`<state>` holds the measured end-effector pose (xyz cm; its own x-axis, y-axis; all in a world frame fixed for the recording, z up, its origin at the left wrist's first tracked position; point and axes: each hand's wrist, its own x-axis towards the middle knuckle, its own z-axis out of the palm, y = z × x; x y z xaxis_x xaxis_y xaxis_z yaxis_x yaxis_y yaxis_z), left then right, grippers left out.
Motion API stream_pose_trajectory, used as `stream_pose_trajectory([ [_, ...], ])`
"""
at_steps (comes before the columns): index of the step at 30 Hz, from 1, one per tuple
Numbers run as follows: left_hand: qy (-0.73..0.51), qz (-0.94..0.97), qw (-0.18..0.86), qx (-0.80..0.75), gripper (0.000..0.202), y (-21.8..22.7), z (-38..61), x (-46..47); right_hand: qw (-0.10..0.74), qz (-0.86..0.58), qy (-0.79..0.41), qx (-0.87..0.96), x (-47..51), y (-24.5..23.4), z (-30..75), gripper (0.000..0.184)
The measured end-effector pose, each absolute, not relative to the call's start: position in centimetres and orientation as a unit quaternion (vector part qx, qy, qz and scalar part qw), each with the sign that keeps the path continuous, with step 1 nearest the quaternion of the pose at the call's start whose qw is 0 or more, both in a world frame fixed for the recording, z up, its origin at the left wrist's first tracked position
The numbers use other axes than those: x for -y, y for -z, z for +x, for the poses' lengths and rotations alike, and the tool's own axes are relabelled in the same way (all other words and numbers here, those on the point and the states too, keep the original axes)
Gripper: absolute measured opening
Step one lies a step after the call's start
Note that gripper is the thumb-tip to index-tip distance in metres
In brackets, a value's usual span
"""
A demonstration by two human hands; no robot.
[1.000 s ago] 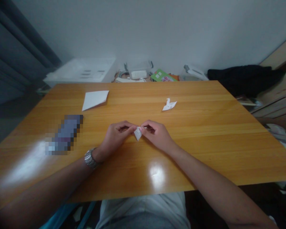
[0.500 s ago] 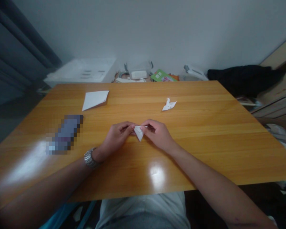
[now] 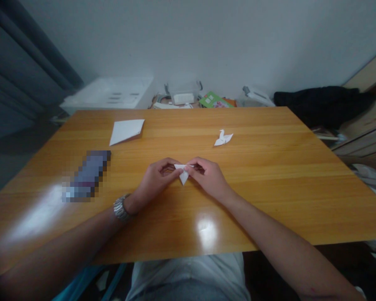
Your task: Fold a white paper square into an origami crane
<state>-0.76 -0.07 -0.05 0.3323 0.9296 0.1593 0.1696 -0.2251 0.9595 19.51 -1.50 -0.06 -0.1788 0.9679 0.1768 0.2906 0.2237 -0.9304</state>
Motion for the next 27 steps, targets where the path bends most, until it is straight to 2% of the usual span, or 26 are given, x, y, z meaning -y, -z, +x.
stream_pose_trajectory([
  [14,-0.426,0.625,0.51,-0.41,0.028,0.2,-0.5,-0.1,0.422,-0.475,-0.442,0.633,1.5,0.4,19.2,0.025],
  [21,-0.43,0.636,0.491,-0.412,0.024,0.3,-0.7,-0.3,0.439,-0.467,-0.453,0.62,1.0,0.4,19.7,0.028],
  [27,-0.398,0.683,0.444,-0.421,0.028,1.1,-1.0,-0.6,0.409,-0.484,-0.436,0.639,0.4,0.9,20.3,0.031],
])
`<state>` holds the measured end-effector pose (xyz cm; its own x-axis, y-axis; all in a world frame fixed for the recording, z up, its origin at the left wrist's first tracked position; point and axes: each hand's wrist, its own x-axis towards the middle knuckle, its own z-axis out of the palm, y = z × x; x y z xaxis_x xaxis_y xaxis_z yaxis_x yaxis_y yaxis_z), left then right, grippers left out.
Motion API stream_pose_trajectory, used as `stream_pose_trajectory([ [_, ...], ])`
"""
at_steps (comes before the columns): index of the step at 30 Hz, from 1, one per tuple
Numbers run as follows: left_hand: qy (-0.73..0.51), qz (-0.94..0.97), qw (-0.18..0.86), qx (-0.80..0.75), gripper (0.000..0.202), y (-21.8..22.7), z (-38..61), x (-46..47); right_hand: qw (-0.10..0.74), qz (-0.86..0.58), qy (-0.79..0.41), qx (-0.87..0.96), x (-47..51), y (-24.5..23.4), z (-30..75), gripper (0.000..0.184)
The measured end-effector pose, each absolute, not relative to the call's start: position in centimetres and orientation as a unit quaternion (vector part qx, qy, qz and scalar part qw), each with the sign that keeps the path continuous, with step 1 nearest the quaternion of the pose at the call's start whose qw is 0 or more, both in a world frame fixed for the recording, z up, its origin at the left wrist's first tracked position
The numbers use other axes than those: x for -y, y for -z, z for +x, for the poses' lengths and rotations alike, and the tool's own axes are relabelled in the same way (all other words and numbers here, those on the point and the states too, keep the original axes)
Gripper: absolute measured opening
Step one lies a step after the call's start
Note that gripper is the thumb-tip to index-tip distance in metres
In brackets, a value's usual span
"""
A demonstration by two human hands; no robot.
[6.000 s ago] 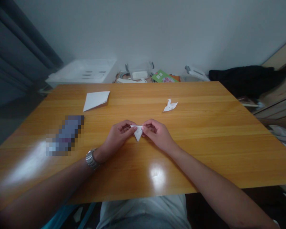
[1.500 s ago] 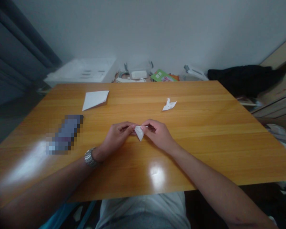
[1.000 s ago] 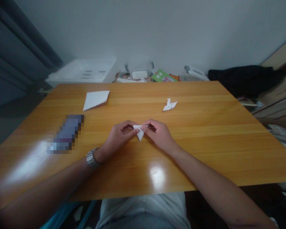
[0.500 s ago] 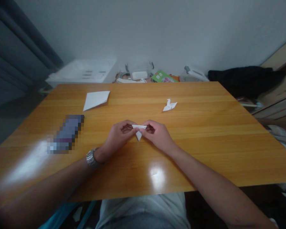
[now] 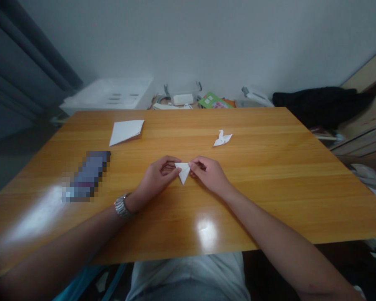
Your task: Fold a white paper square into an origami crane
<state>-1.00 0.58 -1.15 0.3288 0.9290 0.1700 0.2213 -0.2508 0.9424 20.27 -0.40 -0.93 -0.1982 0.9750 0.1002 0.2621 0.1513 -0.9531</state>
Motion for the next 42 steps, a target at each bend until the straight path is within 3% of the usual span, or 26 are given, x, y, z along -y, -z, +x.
stream_pose_trajectory([
  [6,-0.309,0.853,0.198,-0.37,0.028,0.7,-1.8,-0.8,0.347,-0.518,-0.276,0.732,-0.4,1.3,21.1,0.027],
  [12,-0.194,0.921,0.108,-0.321,0.038,1.1,-2.2,-0.8,0.33,-0.509,-0.18,0.774,-1.1,1.8,21.3,0.018],
  [17,-0.149,0.931,0.067,-0.326,0.046,0.9,-2.3,-0.5,0.332,-0.501,-0.169,0.781,-1.6,2.4,21.5,0.012],
  [26,-0.123,0.927,0.027,-0.353,0.052,0.8,-2.2,-0.5,0.263,-0.447,-0.095,0.85,-0.7,2.2,21.1,0.033],
  [42,-0.111,0.926,0.037,-0.359,0.05,0.5,-1.6,0.3,0.234,-0.449,-0.087,0.858,-0.6,2.1,21.6,0.038],
])
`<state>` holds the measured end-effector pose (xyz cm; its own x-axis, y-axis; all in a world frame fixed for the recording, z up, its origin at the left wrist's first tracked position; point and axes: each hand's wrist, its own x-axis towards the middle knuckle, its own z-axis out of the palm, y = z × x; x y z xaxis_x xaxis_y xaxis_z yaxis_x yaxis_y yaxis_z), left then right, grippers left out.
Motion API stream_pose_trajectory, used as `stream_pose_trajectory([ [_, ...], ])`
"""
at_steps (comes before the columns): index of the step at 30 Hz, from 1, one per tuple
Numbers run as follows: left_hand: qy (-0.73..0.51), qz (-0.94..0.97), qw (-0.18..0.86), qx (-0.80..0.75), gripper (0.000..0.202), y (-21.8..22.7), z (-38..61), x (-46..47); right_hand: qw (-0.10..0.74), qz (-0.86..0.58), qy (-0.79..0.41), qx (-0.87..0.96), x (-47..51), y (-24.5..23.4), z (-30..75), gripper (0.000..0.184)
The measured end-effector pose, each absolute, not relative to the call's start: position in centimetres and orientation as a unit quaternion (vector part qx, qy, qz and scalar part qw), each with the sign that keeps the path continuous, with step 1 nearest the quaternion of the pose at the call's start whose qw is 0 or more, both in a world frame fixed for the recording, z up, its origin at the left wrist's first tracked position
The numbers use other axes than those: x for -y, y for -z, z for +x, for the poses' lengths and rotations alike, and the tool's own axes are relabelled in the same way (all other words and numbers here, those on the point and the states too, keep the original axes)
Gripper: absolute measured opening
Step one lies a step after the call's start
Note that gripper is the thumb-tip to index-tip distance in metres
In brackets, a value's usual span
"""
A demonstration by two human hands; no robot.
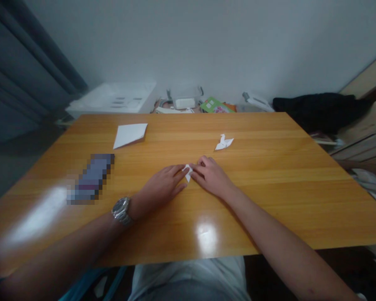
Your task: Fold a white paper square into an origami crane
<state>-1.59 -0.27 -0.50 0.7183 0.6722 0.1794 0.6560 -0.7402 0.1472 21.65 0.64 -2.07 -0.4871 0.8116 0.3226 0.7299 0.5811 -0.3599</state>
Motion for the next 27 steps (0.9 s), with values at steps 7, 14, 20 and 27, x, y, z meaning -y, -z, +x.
stream_pose_trajectory([
  [7,-0.111,0.926,0.039,-0.359,0.05,0.31,-1.68,0.22,0.258,-0.466,-0.12,0.838,-0.66,2.1,21.6,0.036],
  [14,-0.119,0.928,0.055,-0.35,0.05,0.26,-1.71,0.22,0.268,-0.465,-0.149,0.831,-0.78,2.11,21.79,0.036],
  [20,-0.135,0.924,0.062,-0.352,0.05,0.46,-1.83,0.09,0.255,-0.454,-0.158,0.839,-0.59,1.39,21.99,0.037],
  [27,-0.133,0.927,0.066,-0.346,0.048,0.38,-1.84,0.03,0.248,-0.451,-0.131,0.847,-0.55,1.83,21.76,0.035],
])
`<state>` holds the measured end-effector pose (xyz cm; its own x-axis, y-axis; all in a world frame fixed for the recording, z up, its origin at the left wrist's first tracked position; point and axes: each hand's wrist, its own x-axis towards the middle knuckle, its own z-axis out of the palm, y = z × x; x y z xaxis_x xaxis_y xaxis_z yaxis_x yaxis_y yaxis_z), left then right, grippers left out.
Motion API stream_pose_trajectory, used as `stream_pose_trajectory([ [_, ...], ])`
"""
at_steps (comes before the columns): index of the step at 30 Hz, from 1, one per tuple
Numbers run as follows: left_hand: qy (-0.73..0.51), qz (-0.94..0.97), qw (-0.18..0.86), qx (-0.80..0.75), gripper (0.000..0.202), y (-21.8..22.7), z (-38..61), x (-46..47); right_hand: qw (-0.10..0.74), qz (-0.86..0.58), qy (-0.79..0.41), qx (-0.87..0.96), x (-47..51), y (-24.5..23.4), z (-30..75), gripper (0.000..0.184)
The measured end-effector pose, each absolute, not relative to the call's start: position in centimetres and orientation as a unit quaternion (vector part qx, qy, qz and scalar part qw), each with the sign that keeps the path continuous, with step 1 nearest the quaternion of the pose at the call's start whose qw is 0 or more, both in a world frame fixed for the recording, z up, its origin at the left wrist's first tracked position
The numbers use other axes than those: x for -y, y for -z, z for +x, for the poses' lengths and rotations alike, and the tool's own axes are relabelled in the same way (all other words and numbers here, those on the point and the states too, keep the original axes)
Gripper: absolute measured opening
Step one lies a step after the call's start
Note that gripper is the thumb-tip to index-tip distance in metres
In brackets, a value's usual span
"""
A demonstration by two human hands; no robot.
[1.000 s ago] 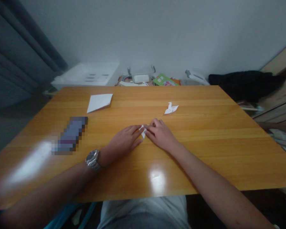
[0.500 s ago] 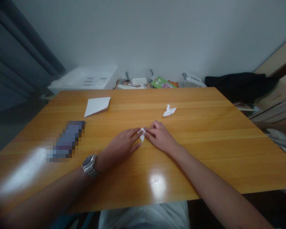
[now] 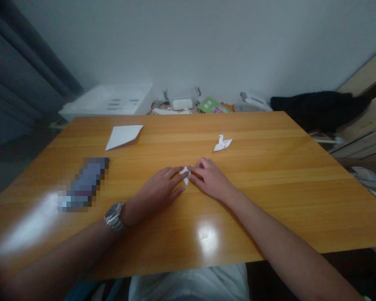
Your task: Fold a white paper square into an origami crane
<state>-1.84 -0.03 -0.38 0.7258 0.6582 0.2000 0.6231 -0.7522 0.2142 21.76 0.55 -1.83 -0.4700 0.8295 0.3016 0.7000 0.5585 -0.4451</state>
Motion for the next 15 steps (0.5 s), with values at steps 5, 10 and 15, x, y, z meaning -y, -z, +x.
stream_pose_trajectory([
  [5,-0.144,0.922,0.079,-0.35,0.046,0.48,-1.78,0.01,0.242,-0.454,-0.131,0.847,-0.46,1.75,21.67,0.038],
  [10,-0.154,0.918,0.095,-0.353,0.047,0.73,-1.86,0.1,0.231,-0.449,-0.132,0.853,-0.39,1.47,21.64,0.038],
  [15,-0.155,0.911,0.092,-0.37,0.044,0.75,-1.66,0.43,0.216,-0.457,-0.119,0.855,-0.29,1.41,21.41,0.039],
])
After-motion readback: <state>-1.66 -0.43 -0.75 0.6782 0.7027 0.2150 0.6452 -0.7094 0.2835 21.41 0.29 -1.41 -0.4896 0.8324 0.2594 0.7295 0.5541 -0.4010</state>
